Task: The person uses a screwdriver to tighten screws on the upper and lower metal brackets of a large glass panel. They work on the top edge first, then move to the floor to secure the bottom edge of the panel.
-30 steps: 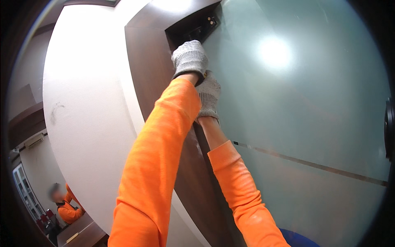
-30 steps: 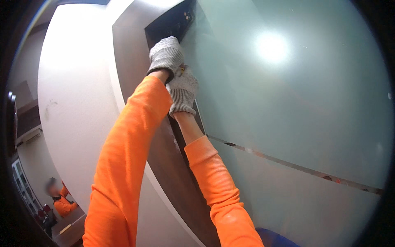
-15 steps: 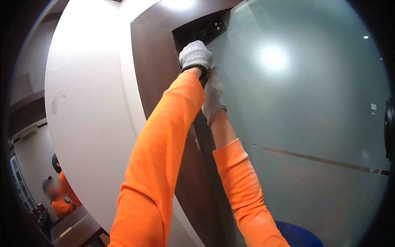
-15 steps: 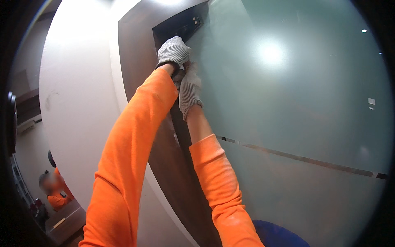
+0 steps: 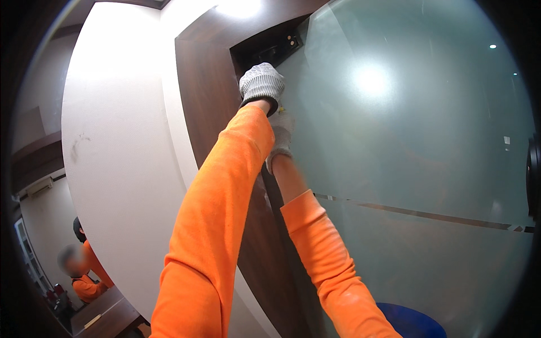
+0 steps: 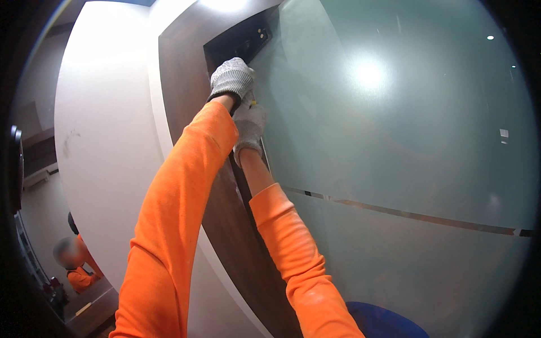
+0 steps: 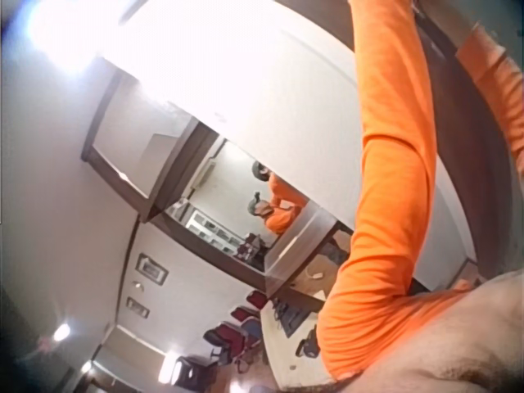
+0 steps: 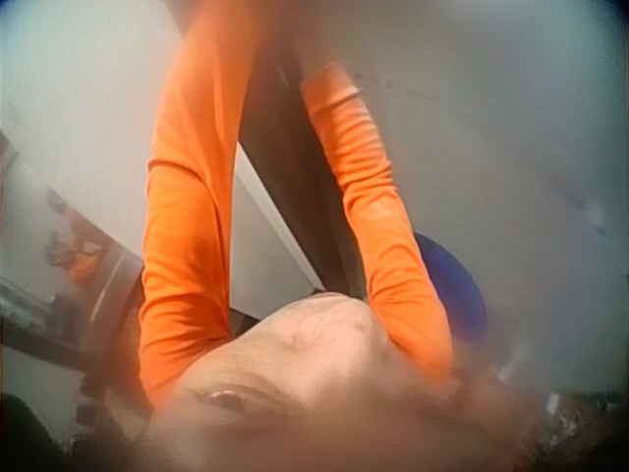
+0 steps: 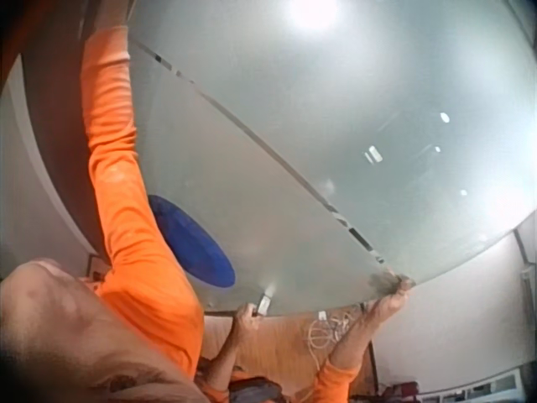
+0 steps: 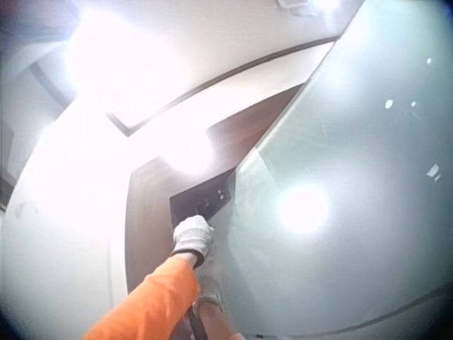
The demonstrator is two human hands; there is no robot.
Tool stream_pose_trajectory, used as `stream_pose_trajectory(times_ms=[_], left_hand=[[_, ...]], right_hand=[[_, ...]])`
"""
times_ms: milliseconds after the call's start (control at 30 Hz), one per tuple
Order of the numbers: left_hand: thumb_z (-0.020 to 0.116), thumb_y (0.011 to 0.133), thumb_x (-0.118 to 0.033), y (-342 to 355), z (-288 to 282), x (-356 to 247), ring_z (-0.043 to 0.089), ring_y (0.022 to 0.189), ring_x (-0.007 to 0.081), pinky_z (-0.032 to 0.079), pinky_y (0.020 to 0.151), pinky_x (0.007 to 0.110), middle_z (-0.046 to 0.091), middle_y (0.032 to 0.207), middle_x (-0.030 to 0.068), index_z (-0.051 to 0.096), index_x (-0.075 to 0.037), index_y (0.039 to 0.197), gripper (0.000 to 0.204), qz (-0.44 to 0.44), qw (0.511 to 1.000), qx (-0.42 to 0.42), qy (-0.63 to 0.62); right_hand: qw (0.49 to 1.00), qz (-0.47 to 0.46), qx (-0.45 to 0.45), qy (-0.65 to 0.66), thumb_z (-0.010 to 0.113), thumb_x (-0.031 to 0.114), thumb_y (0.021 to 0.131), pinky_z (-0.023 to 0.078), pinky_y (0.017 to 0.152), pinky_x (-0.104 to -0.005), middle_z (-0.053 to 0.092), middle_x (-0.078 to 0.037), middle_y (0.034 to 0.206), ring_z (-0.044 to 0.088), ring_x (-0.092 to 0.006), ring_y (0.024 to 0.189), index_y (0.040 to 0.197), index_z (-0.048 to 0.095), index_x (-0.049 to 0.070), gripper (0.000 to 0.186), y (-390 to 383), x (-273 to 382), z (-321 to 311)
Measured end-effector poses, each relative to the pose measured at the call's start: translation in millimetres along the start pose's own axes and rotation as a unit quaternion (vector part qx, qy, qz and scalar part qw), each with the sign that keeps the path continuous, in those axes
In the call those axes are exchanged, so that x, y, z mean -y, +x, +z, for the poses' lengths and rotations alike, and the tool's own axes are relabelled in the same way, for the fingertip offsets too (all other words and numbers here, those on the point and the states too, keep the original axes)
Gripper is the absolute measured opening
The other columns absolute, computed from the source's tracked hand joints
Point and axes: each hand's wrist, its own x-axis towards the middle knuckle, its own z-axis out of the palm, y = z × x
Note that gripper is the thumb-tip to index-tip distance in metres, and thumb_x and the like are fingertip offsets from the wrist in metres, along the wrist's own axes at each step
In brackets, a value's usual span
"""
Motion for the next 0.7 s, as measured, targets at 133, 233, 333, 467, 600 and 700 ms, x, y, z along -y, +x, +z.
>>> stream_pose_trajectory(times_ms=[133,233,333,467,600,700], left_hand=[[0.061,0.091,-0.029,6,3,0,0.069,0.112,0.0342,0.054,0.096,0.042,0.072,0.115,0.0206,0.076,-0.007,0.111,0.033,-0.015,1.000,0.016,-0.009],[0.064,0.088,-0.024,2,-20,18,0.070,0.110,0.0334,0.055,0.094,0.043,0.073,0.110,0.0208,0.078,-0.008,0.107,0.028,-0.040,0.999,-0.021,-0.010],[0.065,0.088,-0.024,7,-2,-2,0.071,0.107,0.0332,0.055,0.093,0.043,0.073,0.111,0.0202,0.080,-0.009,0.100,0.024,-0.027,0.998,0.054,-0.023],[0.061,0.091,-0.027,8,-5,1,0.072,0.107,0.0304,0.056,0.093,0.040,0.076,0.107,0.0141,0.080,-0.008,0.100,0.028,-0.034,0.998,0.053,-0.021],[0.061,0.091,-0.028,8,-4,2,0.070,0.110,0.0331,0.054,0.095,0.042,0.073,0.113,0.0188,0.078,-0.011,0.108,0.030,-0.030,0.998,0.033,-0.033],[0.059,0.092,-0.027,11,4,-1,0.070,0.109,0.0313,0.055,0.094,0.041,0.074,0.111,0.0175,0.079,-0.010,0.104,0.029,-0.013,1.000,-0.009,-0.016]], right_hand=[[0.996,-0.057,-0.070,0.027,0.047,0.057,0.102,0.051,0.063,-0.0414,0.068,-0.011,0.076,0.063,-0.0240,0.068,0.093,0.067,-0.009,0.069,-18,7,4],[0.968,0.016,0.009,0.251,0.043,0.057,0.104,0.049,0.057,-0.0375,0.065,-0.007,0.071,0.060,-0.0201,0.061,0.090,0.067,-0.004,0.067,-42,44,8],[0.952,0.132,0.023,0.277,0.038,0.057,0.105,0.044,0.052,-0.0318,0.062,-0.004,0.070,0.056,-0.0140,0.057,0.090,0.067,0.000,0.065,-30,49,-29],[0.949,0.167,0.030,0.267,0.034,0.053,0.106,0.042,0.052,-0.0283,0.061,-0.004,0.073,0.054,-0.0100,0.059,0.098,0.068,0.003,0.061,-24,53,-21],[0.961,0.084,0.027,0.262,0.037,0.048,0.106,0.047,0.059,-0.0322,0.067,-0.007,0.079,0.061,-0.0160,0.065,0.112,0.069,0.004,0.055,-16,35,-10],[0.988,-0.094,-0.008,0.123,0.038,0.047,0.106,0.050,0.068,-0.0369,0.069,-0.012,0.085,0.065,-0.0228,0.074,0.123,0.066,0.006,0.053,0,-3,8]])
